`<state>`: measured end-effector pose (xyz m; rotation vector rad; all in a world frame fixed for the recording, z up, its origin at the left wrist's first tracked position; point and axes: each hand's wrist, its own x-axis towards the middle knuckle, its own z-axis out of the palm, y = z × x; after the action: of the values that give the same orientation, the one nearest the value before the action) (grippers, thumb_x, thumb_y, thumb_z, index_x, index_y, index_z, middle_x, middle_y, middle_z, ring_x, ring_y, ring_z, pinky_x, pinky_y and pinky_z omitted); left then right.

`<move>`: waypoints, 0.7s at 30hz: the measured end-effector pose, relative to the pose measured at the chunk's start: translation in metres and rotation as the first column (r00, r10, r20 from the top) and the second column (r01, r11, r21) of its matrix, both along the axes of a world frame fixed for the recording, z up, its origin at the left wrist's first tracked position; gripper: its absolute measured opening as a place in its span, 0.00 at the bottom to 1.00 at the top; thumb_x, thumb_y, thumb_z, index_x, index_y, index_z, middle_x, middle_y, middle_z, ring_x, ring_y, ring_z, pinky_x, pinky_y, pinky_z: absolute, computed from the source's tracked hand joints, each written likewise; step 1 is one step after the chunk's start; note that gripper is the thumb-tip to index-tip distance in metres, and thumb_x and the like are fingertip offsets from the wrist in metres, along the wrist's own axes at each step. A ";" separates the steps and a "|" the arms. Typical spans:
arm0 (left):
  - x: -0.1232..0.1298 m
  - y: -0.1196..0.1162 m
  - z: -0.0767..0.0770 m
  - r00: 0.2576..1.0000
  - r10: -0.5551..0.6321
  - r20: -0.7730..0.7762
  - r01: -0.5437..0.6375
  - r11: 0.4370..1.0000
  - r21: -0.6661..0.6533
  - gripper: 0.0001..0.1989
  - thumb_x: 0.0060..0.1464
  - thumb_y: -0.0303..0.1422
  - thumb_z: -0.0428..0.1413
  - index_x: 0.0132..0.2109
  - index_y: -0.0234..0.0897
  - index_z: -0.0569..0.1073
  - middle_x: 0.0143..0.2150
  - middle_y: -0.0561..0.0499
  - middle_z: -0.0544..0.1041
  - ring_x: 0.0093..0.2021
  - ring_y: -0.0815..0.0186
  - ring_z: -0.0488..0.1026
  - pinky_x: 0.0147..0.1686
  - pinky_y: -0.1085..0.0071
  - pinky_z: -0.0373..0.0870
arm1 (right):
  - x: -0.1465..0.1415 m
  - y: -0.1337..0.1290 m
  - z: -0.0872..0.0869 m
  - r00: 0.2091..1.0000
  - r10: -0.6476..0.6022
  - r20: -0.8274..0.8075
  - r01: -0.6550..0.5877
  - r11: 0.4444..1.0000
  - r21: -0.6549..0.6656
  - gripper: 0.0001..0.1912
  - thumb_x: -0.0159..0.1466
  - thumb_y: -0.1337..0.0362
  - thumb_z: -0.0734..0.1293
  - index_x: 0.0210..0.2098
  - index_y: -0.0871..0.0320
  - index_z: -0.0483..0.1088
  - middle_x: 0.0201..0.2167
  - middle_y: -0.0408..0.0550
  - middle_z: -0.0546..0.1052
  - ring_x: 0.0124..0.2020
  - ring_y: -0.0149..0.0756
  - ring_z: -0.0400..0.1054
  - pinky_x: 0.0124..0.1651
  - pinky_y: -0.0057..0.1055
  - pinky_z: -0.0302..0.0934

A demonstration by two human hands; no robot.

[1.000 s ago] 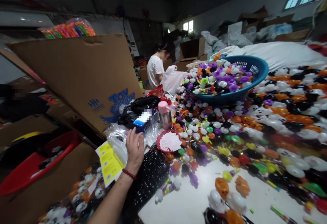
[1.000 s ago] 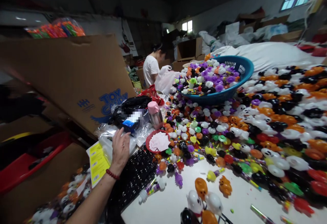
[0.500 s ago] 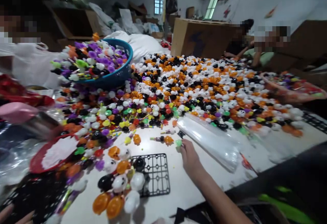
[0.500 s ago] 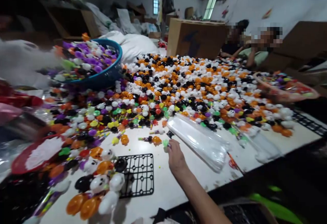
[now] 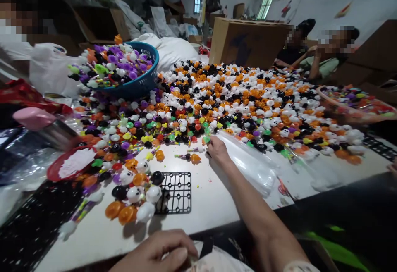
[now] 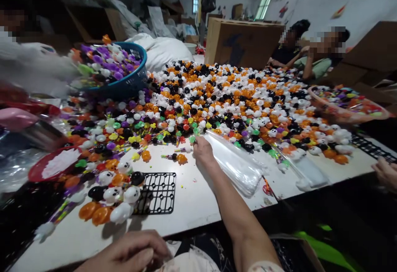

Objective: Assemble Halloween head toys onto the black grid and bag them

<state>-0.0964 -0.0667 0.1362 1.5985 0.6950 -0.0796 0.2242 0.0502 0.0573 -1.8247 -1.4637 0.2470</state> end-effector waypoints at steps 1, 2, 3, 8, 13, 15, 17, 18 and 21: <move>0.012 0.000 -0.002 1.000 -0.005 0.016 0.006 0.999 -0.049 0.20 0.63 0.49 0.48 0.47 0.45 0.78 0.46 0.51 0.79 0.47 0.62 0.74 0.50 0.68 0.71 | 0.000 0.002 0.002 1.000 0.018 -0.004 -0.018 1.000 -0.006 0.09 0.60 0.68 0.57 0.30 0.56 0.68 0.30 0.45 0.71 0.34 0.36 0.64 0.36 0.29 0.54; 0.021 0.000 -0.006 0.999 0.007 0.034 -0.005 0.998 -0.060 0.21 0.63 0.49 0.47 0.47 0.43 0.77 0.44 0.50 0.79 0.46 0.63 0.74 0.49 0.68 0.70 | 0.000 0.002 0.003 0.999 0.034 -0.009 -0.034 0.999 -0.013 0.08 0.59 0.68 0.58 0.29 0.56 0.68 0.28 0.44 0.71 0.32 0.36 0.63 0.35 0.28 0.54; 0.029 0.000 -0.014 0.998 0.032 0.054 -0.030 0.999 -0.029 0.21 0.64 0.48 0.47 0.47 0.41 0.77 0.44 0.50 0.79 0.45 0.64 0.74 0.48 0.69 0.70 | -0.001 0.001 0.004 0.999 0.047 -0.016 -0.048 0.999 -0.021 0.08 0.59 0.68 0.58 0.28 0.56 0.68 0.27 0.43 0.70 0.31 0.35 0.63 0.34 0.28 0.53; 0.054 -0.003 -0.065 0.981 0.073 0.181 -0.159 0.834 0.528 0.14 0.66 0.37 0.46 0.49 0.41 0.75 0.50 0.46 0.76 0.52 0.63 0.72 0.54 0.65 0.70 | -0.006 -0.008 -0.006 0.995 0.084 -0.052 -0.085 0.996 -0.029 0.10 0.61 0.64 0.58 0.27 0.55 0.69 0.22 0.40 0.69 0.28 0.34 0.63 0.31 0.26 0.53; 0.066 0.004 -0.110 0.992 0.070 0.100 -0.118 0.314 0.942 0.18 0.61 0.25 0.48 0.56 0.37 0.71 0.61 0.40 0.70 0.65 0.52 0.62 0.61 0.47 0.65 | -0.004 -0.009 -0.012 0.996 0.083 -0.029 -0.083 0.997 -0.002 0.14 0.60 0.69 0.57 0.34 0.57 0.74 0.35 0.47 0.74 0.36 0.37 0.67 0.40 0.29 0.60; 0.063 0.008 -0.124 0.990 0.119 0.078 -0.101 0.208 0.973 0.20 0.58 0.22 0.47 0.56 0.35 0.71 0.60 0.39 0.70 0.64 0.52 0.63 0.60 0.48 0.67 | -0.006 -0.007 -0.014 0.993 0.119 0.000 -0.119 0.992 -0.031 0.17 0.59 0.72 0.58 0.40 0.57 0.76 0.43 0.50 0.74 0.42 0.38 0.69 0.46 0.30 0.61; 0.056 0.013 -0.134 0.986 0.146 0.079 -0.102 0.159 0.982 0.23 0.55 0.19 0.47 0.57 0.34 0.70 0.60 0.39 0.70 0.63 0.52 0.63 0.60 0.49 0.67 | -0.009 -0.005 -0.017 0.986 0.164 0.037 -0.160 0.984 -0.076 0.22 0.57 0.74 0.59 0.47 0.57 0.75 0.51 0.51 0.73 0.47 0.39 0.69 0.51 0.32 0.61; 0.051 0.015 -0.137 0.984 0.154 0.086 -0.108 0.143 0.984 0.25 0.53 0.18 0.47 0.57 0.35 0.70 0.61 0.40 0.70 0.63 0.52 0.63 0.60 0.49 0.67 | -0.012 -0.004 -0.019 0.982 0.182 0.055 -0.177 0.980 -0.096 0.24 0.56 0.75 0.59 0.49 0.56 0.75 0.53 0.52 0.72 0.49 0.40 0.69 0.52 0.33 0.61; 0.035 0.022 -0.142 0.976 0.188 0.110 -0.132 0.109 0.985 0.29 0.50 0.17 0.47 0.58 0.39 0.70 0.62 0.42 0.70 0.63 0.54 0.64 0.60 0.51 0.68 | -0.018 -0.005 -0.024 0.970 0.217 0.108 -0.201 0.969 -0.144 0.26 0.56 0.76 0.60 0.52 0.54 0.73 0.53 0.53 0.73 0.48 0.42 0.69 0.51 0.34 0.62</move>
<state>-0.0617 -0.0447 -0.0062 2.8414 1.0557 0.7144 0.2062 0.0450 0.0336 -1.8162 -1.7674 0.3482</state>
